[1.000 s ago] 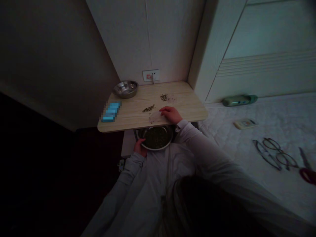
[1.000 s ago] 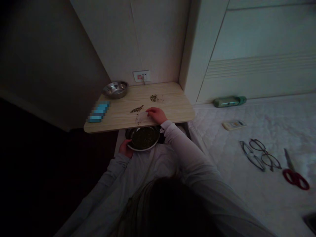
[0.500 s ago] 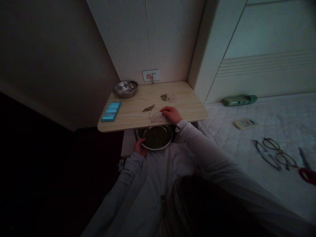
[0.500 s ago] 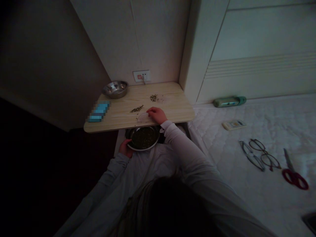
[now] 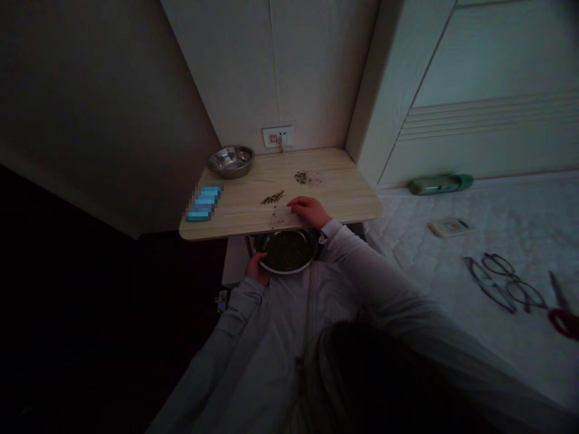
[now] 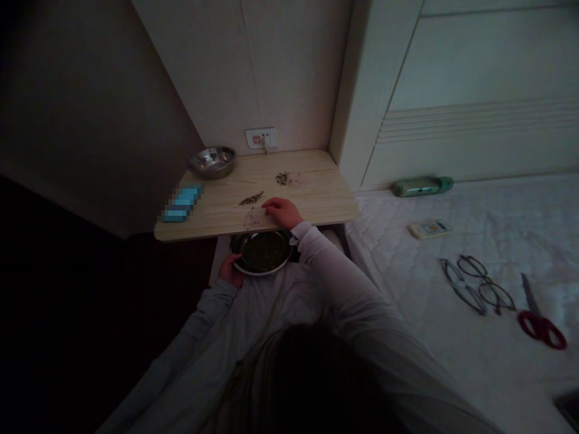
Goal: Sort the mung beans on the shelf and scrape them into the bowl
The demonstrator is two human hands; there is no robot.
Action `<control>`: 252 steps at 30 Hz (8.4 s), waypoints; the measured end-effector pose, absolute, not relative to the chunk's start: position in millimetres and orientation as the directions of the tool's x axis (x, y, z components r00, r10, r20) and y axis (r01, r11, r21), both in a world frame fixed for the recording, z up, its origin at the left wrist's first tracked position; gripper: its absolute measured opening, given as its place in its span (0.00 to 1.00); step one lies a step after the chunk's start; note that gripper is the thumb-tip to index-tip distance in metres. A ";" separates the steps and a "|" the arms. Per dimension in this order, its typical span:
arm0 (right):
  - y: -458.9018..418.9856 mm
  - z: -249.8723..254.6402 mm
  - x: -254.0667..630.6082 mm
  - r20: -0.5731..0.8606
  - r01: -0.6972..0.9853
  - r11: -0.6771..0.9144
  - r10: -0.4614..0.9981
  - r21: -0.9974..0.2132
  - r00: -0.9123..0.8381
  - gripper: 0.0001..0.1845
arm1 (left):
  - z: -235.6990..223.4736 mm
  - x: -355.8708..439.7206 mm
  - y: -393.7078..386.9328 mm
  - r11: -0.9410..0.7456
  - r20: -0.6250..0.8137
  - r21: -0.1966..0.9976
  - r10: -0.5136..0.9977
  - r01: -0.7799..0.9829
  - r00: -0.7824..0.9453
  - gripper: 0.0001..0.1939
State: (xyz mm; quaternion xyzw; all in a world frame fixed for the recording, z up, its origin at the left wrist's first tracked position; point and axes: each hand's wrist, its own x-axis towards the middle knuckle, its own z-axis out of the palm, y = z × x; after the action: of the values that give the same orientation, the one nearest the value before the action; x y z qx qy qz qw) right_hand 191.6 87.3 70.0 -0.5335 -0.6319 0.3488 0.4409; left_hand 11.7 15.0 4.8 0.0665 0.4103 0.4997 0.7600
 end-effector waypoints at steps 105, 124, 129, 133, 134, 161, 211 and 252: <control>102.1 54.3 208.0 0.256 0.310 0.200 0.955 -0.929 0.151 0.12 | 9.6 12.8 12.8 0.482 -0.556 0.479 0.813 -0.734 0.172 0.16; 102.5 59.5 204.3 0.264 0.440 0.171 0.952 -0.881 0.158 0.17 | 12.7 13.5 10.7 0.518 -0.587 0.509 0.793 -0.688 0.163 0.12; 103.6 60.4 202.4 0.251 0.466 0.160 0.958 -0.870 0.139 0.17 | 18.9 8.2 -0.8 0.496 -0.608 0.501 0.785 -0.710 0.119 0.12; 101.4 60.8 201.8 0.235 0.450 0.167 0.967 -0.877 0.100 0.15 | 22.0 -1.7 -11.0 0.456 -0.613 0.507 0.787 -0.731 0.066 0.11; 100.9 60.8 201.8 0.233 0.445 0.170 0.968 -0.879 0.092 0.15 | 22.7 -3.4 -12.5 0.442 -0.615 0.511 0.787 -0.737 0.046 0.11; 50.0 68.4 194.6 0.351 0.600 0.234 0.933 -0.765 0.084 0.15 | 19.3 -0.6 -9.4 0.436 -0.645 0.487 0.764 -0.757 0.026 0.12; 98.6 66.9 190.2 0.273 0.386 0.201 0.951 -0.900 0.142 0.11 | 24.2 -2.1 -12.7 0.516 -0.641 0.530 0.763 -0.672 0.080 0.07; 102.6 58.6 196.9 0.241 0.221 0.194 0.947 -0.956 0.213 0.13 | 34.3 5.0 -10.8 0.495 -0.598 0.424 0.782 -0.758 0.177 0.19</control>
State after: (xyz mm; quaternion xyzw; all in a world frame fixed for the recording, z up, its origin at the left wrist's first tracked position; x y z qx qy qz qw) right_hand 196.9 102.6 58.6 -0.5446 -0.5359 0.3261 0.5567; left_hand 5.0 -10.8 34.3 0.0148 0.3993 0.5022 0.7669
